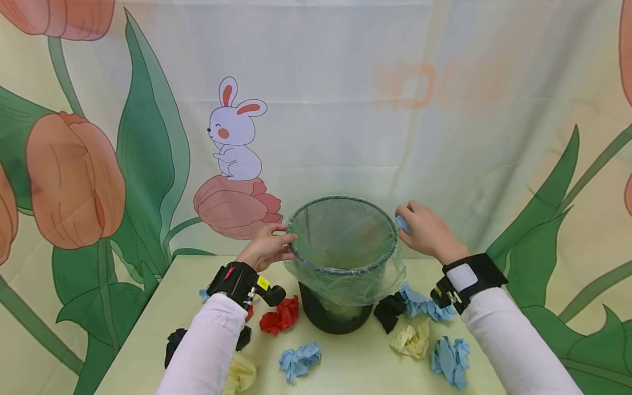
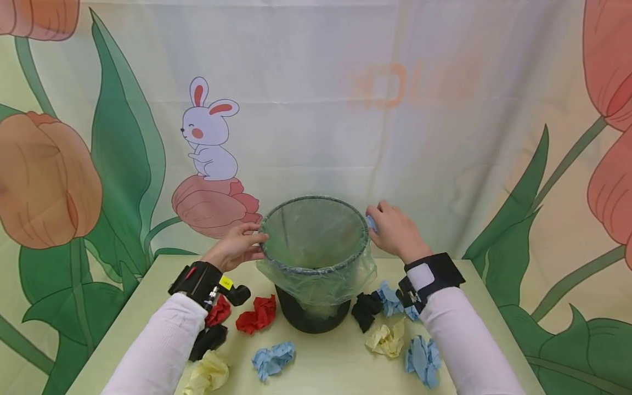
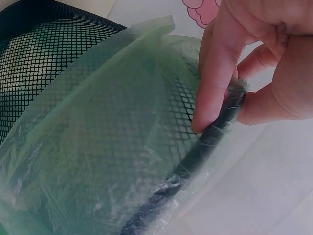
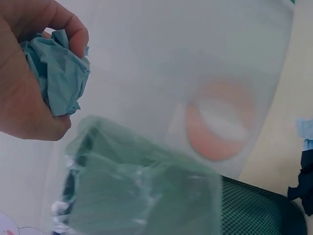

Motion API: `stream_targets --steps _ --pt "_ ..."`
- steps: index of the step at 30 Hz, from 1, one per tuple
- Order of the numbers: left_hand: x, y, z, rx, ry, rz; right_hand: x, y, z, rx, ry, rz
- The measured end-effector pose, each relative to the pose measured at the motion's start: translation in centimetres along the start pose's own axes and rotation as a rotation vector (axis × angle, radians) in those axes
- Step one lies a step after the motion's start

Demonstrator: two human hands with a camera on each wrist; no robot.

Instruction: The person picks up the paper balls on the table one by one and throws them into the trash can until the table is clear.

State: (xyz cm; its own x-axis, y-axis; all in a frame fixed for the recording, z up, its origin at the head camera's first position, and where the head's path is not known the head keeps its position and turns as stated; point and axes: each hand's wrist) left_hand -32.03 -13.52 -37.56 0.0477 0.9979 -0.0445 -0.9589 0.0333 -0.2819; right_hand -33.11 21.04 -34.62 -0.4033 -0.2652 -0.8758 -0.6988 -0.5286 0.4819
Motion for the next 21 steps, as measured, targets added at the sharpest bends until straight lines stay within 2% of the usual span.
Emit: stream_targets --steps 8,21 --pt "0.0 -0.1 0.0 0.001 -0.008 -0.016 -1.2 1.5 -1.8 -0.02 0.013 -0.037" --pt "-0.1 0.0 -0.1 0.007 -0.012 -0.022 -2.3 4.1 -3.8 -0.074 0.021 -0.037"
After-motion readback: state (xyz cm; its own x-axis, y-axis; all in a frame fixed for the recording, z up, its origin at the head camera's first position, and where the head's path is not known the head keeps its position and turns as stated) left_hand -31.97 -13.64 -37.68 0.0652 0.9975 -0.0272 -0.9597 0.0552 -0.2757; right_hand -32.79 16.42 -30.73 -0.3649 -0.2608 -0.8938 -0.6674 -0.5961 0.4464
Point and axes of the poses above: each hand's wrist, its own y-axis towards the middle knuckle, its own x-axis out of the palm, z = x × y, and after that the axes turned 4 degrees about z, right-handed
